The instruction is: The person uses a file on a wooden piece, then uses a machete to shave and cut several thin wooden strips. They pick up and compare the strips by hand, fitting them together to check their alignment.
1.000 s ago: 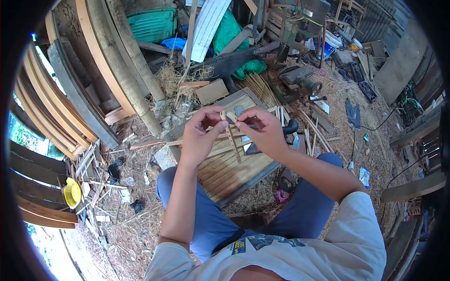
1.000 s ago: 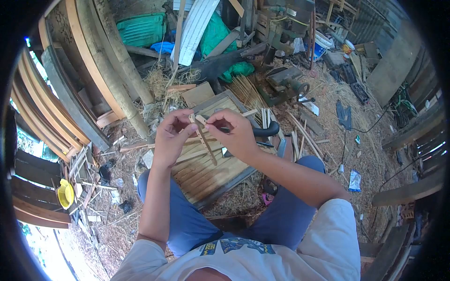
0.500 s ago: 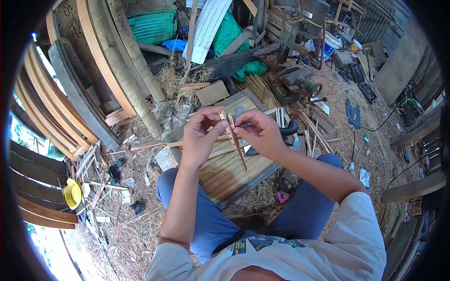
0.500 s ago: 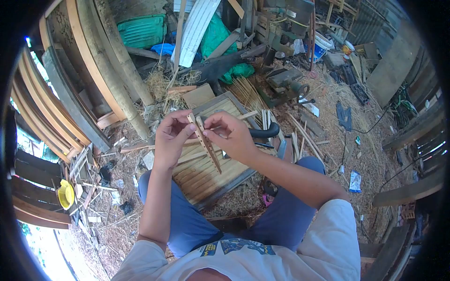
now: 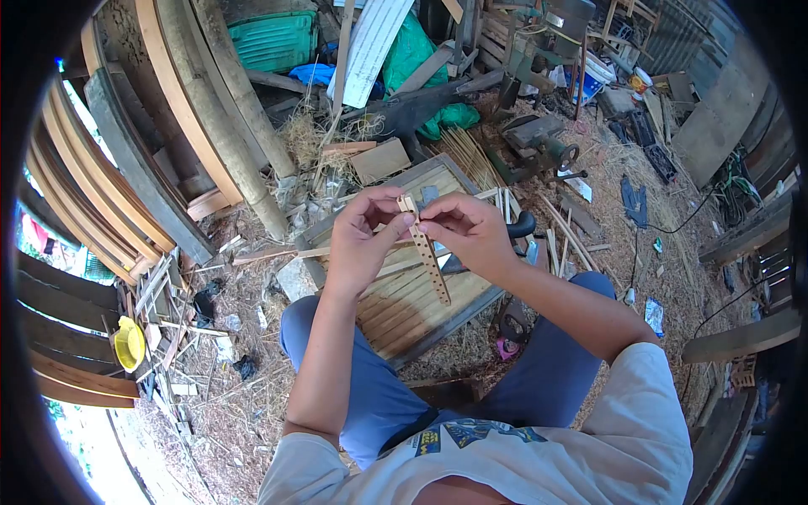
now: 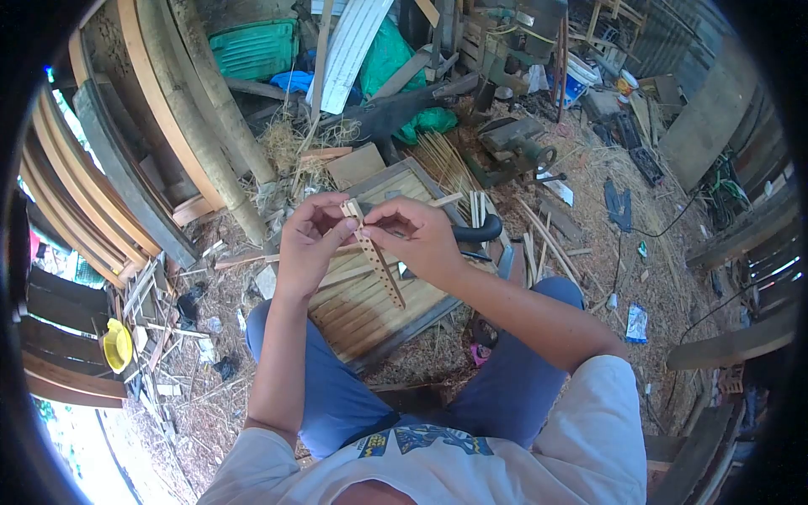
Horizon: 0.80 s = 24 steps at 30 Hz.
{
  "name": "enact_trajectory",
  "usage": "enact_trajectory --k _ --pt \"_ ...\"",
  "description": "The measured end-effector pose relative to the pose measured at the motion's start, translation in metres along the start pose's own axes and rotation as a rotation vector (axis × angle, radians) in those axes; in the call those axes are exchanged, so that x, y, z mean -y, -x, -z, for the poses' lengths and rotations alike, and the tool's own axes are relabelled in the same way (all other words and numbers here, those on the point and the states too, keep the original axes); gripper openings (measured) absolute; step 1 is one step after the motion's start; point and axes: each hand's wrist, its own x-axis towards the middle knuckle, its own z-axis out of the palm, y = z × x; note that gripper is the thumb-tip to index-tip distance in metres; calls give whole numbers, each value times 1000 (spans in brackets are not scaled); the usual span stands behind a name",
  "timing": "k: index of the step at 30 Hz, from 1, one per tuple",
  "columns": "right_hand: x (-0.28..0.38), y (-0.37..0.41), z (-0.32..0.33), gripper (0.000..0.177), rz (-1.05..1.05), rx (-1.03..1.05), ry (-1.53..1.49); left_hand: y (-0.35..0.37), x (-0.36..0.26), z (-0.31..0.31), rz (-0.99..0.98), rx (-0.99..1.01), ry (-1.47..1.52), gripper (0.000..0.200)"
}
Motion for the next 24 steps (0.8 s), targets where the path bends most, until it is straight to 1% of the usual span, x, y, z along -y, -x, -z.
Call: enact_trajectory --k 8,11,17,20,21,24 --pt "-8 0 -2 15 47 -42 14 -1 5 1 -16 2 12 31" --pt "-8 1 -1 15 33 -39 11 -1 5 0 0 -22 -11 28" --pt "-5 1 -3 16 -41 -52 -10 -1 6 0 -48 -38 22 30" --pt "-3 0 0 16 -35 -27 49 -4 7 10 -18 -159 73 33" --pt "-3 -2 3 16 -57 5 45 -6 5 16 -37 -202 93 31" --pt "-1 -2 18 18 -126 86 38 -10 -4 33 -37 -400 216 30"
